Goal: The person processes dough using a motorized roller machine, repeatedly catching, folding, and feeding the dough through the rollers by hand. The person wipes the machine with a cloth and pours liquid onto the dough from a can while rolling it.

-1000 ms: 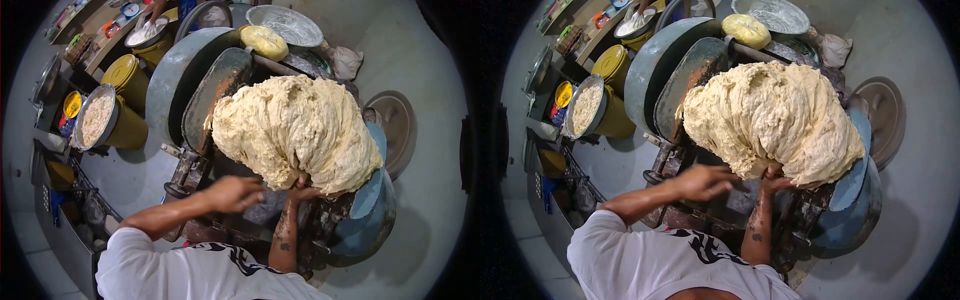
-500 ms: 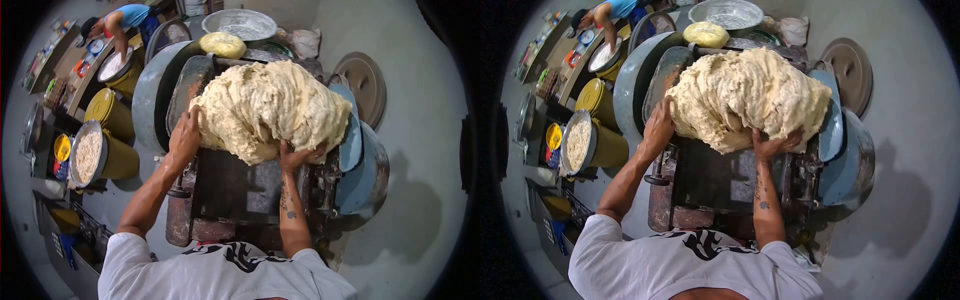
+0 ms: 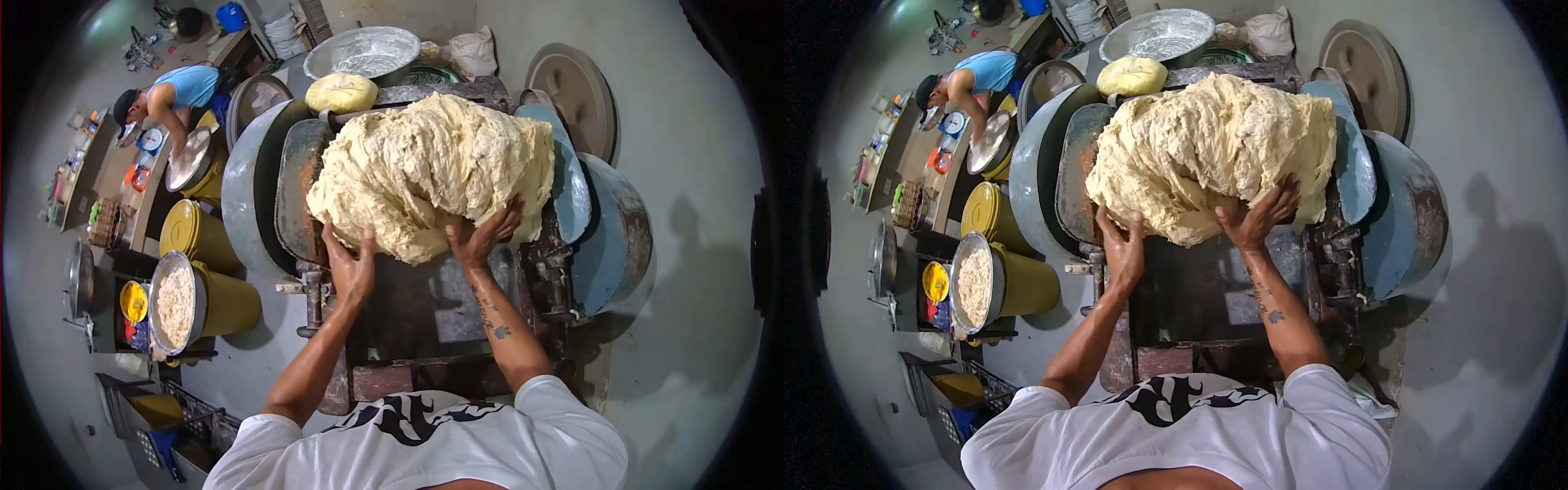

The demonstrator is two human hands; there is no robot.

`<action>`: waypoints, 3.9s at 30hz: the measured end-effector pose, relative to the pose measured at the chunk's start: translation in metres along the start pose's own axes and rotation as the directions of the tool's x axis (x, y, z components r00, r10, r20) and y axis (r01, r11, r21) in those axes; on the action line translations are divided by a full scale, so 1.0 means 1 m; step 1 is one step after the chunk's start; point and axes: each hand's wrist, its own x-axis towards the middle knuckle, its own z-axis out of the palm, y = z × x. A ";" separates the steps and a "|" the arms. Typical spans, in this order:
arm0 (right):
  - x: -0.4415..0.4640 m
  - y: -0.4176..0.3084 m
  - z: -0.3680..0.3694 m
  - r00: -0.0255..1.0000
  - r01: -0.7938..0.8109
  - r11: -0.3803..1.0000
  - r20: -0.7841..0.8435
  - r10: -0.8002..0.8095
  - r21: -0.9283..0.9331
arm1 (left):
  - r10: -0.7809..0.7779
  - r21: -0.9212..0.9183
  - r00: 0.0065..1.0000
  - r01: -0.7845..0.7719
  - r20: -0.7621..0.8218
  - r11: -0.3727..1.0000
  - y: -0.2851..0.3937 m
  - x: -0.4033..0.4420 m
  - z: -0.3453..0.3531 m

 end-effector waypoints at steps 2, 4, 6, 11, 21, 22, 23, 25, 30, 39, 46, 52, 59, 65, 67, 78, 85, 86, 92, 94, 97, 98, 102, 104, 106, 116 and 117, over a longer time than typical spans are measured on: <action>-0.003 0.002 -0.002 1.000 0.014 1.000 0.009 -0.014 -0.006 | 0.002 -0.044 1.000 -0.002 0.012 0.999 -0.003 -0.013 0.012; -0.006 0.000 -0.005 1.000 -0.010 1.000 0.023 0.011 -0.011 | 0.011 -0.108 1.000 -0.010 0.009 0.994 -0.005 -0.020 0.023; -0.010 0.004 -0.002 0.999 0.035 0.999 -0.005 -0.035 -0.015 | 0.003 -0.147 1.000 -0.001 0.015 0.989 -0.006 -0.035 0.031; -0.018 0.008 -0.007 0.996 0.082 0.993 0.035 -0.080 -0.084 | -0.038 -0.100 0.999 0.039 0.014 0.994 -0.024 -0.051 0.068; -0.032 0.027 0.001 0.976 0.188 0.964 0.149 -0.161 -0.190 | 0.329 0.120 0.928 -0.312 -0.173 0.943 -0.108 -0.044 0.147; -0.032 0.025 -0.004 0.977 0.175 0.961 0.155 -0.143 -0.214 | 0.382 0.192 0.911 -0.351 -0.155 0.916 -0.118 -0.043 0.148; -0.031 0.022 -0.013 0.969 0.170 0.957 0.216 -0.119 -0.235 | 0.348 0.144 0.922 -0.326 -0.168 0.934 -0.123 -0.042 0.149; -0.026 0.009 -0.038 0.951 0.175 0.955 0.293 -0.101 -0.239 | 0.380 0.199 0.869 -0.331 -0.316 0.922 -0.119 -0.040 0.140; 0.003 -0.021 -0.111 0.896 0.055 0.997 0.442 -0.028 -0.047 | 0.347 0.310 0.900 -0.262 -0.262 0.914 -0.097 -0.047 0.096; -0.075 -0.011 -0.333 0.898 -0.306 0.952 0.343 0.276 0.035 | 0.331 0.470 0.943 -0.282 -0.023 0.836 -0.026 -0.094 0.014; -0.057 0.011 -0.356 0.861 -0.318 0.935 0.460 0.215 0.157 | 0.559 0.252 0.822 -0.523 -0.103 0.815 0.082 0.071 -0.022; 0.132 0.019 -0.212 0.949 0.044 0.942 0.280 -0.144 0.333 | 0.210 0.188 0.883 -0.311 0.420 0.932 0.067 0.193 0.024; 0.172 0.014 -0.063 0.915 -0.212 0.898 0.402 0.044 0.386 | 0.375 0.394 0.924 -0.375 0.080 0.839 0.061 0.119 0.010; 0.126 0.024 -0.069 0.981 0.187 0.924 -0.008 -0.196 0.334 | 0.541 0.378 0.829 -0.459 -0.144 0.804 0.058 0.044 0.029; 0.101 0.031 -0.068 0.982 0.188 0.924 -0.037 -0.186 0.334 | 0.568 0.330 0.800 -0.493 -0.193 0.805 0.037 0.027 0.036; 0.019 0.056 -0.053 0.963 0.251 0.951 0.053 -0.265 0.182 | 0.670 0.371 0.689 -0.567 -0.276 0.736 -0.057 -0.018 0.080; -0.045 0.091 -0.021 0.966 0.256 0.937 -0.018 -0.259 0.237 | 0.718 0.309 0.639 -0.649 -0.276 0.696 -0.102 -0.019 0.105; -0.049 0.095 -0.015 0.971 0.223 0.934 0.025 -0.239 0.278 | 0.727 0.308 0.642 -0.660 -0.243 0.685 -0.111 -0.022 0.105; -0.052 0.101 -0.012 0.893 0.285 0.939 0.301 -0.333 0.194 | 0.828 0.509 0.560 -0.705 -0.028 0.494 -0.158 -0.018 0.109; -0.067 0.099 -0.031 0.916 0.264 0.953 0.271 -0.296 0.150 | 0.748 0.513 0.663 -0.654 0.036 0.556 -0.160 -0.029 0.104; -0.028 0.062 -0.101 0.865 -0.006 0.976 0.490 -0.104 0.218 | 0.613 0.414 0.776 -0.611 0.146 0.675 -0.076 -0.057 0.062; -0.009 0.041 -0.137 0.826 -0.130 0.963 0.564 -0.027 0.236 | 0.533 0.346 0.830 -0.554 0.164 0.757 -0.055 -0.065 0.045; -0.008 0.024 -0.253 0.876 -0.219 0.956 0.472 0.104 0.196 | 0.521 0.158 0.846 -0.534 0.115 0.831 0.043 -0.084 -0.014; -0.030 0.037 -0.308 0.810 -0.376 0.926 0.499 0.308 0.039 | 0.623 0.374 0.782 -0.580 0.009 0.724 0.037 -0.069 -0.025; -0.056 0.048 -0.355 0.806 -0.401 0.908 0.424 0.414 -0.124 | 0.568 0.474 0.821 -0.523 0.056 0.709 0.071 -0.043 -0.028; -0.108 0.046 -0.432 0.596 -0.428 0.737 0.450 0.665 -0.523 | 0.204 0.485 0.767 -0.563 0.608 0.669 0.114 0.142 0.063; -0.119 0.046 -0.441 0.576 -0.398 0.711 0.446 0.686 -0.579 | 0.214 0.499 0.778 -0.560 0.590 0.662 0.119 0.129 0.058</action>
